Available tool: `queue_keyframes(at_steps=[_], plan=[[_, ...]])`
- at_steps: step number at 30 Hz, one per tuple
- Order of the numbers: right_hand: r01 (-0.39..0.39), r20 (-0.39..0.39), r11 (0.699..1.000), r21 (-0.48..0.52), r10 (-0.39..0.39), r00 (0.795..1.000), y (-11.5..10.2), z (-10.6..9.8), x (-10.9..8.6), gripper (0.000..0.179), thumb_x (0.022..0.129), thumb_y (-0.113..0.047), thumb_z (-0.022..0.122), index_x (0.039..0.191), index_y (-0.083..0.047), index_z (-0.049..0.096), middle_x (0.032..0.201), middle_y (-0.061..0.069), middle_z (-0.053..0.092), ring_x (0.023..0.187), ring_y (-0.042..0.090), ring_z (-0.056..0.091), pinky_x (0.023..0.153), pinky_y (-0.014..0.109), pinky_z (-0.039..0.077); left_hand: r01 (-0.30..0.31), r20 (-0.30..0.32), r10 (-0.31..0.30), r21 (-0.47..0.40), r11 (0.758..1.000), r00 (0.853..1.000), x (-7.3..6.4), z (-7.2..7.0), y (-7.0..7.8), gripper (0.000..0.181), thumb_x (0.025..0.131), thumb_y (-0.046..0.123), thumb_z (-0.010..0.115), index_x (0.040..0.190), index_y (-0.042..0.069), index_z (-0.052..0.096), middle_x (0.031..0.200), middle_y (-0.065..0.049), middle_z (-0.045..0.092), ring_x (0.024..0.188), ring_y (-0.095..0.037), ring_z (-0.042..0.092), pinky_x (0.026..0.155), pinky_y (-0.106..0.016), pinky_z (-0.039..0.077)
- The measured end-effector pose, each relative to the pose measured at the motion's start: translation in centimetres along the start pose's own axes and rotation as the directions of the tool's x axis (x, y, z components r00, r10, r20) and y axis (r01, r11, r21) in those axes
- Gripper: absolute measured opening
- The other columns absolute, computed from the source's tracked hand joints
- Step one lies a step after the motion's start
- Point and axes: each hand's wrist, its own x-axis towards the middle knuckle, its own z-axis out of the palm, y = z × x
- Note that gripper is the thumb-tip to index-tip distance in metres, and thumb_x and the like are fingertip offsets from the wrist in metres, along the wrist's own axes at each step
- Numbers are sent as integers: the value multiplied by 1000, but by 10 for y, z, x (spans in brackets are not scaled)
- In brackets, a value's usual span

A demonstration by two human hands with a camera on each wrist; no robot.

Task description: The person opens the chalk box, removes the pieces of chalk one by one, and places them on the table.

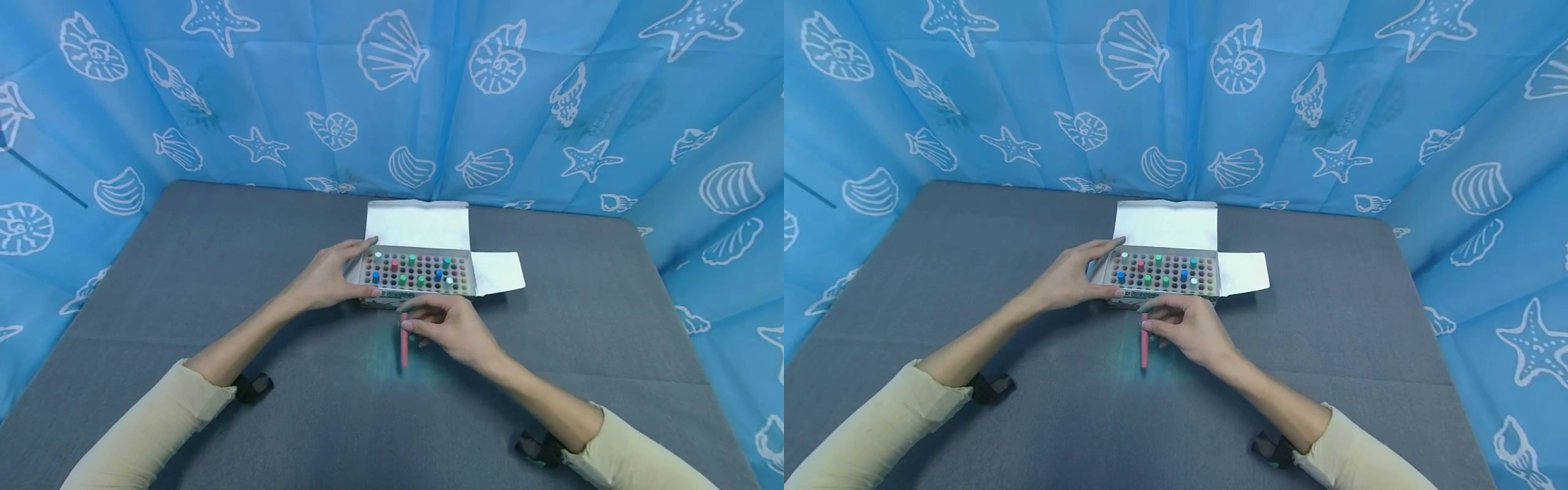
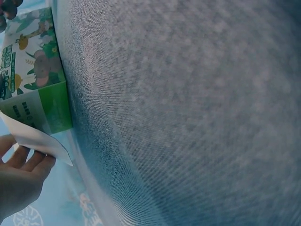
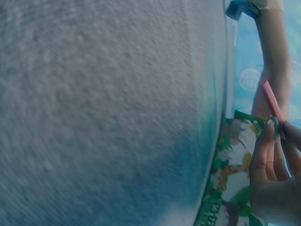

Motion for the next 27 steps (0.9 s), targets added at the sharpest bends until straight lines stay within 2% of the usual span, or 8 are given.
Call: queue_keyframes(at_steps=[7,12,18,22,27], plan=[[-53,13,999,5,53,999,7,12,3,24,91,-10,73,113,-2,72,93,10,74,77,34,71,64,39,60,1,10,-1,3,1000,1000,-1,-1,0,92,81,43,82,156,22,33,154,-17,39,134,-40,44,104,-57,42],[-102,26,993,65,101,995,12,17,7,24,90,-6,72,114,1,72,94,14,74,76,31,72,66,39,61,-4,10,4,5,1000,1000,0,-1,0,92,81,44,82,156,21,34,154,-18,39,135,-40,43,107,-57,40],[-156,26,986,55,155,988,18,19,9,25,90,-5,72,114,3,72,96,16,73,75,27,73,67,36,61,-15,10,14,9,1000,1000,1,-1,0,92,81,44,82,156,21,34,153,-17,41,136,-39,43,107,-57,40],[-169,3,985,-24,169,986,21,21,10,23,90,-8,74,111,-1,74,91,11,74,71,22,73,64,33,60,-24,8,24,11,1000,1000,1,-2,2,92,81,44,82,156,20,34,152,-18,42,134,-39,44,105,-57,41],[-135,-46,973,-186,128,991,24,24,13,18,87,-14,78,104,-8,78,83,2,74,65,12,70,58,28,57,-24,8,24,9,1000,1000,1,-3,1,92,81,43,82,156,19,35,151,-18,43,133,-39,45,104,-56,43]])
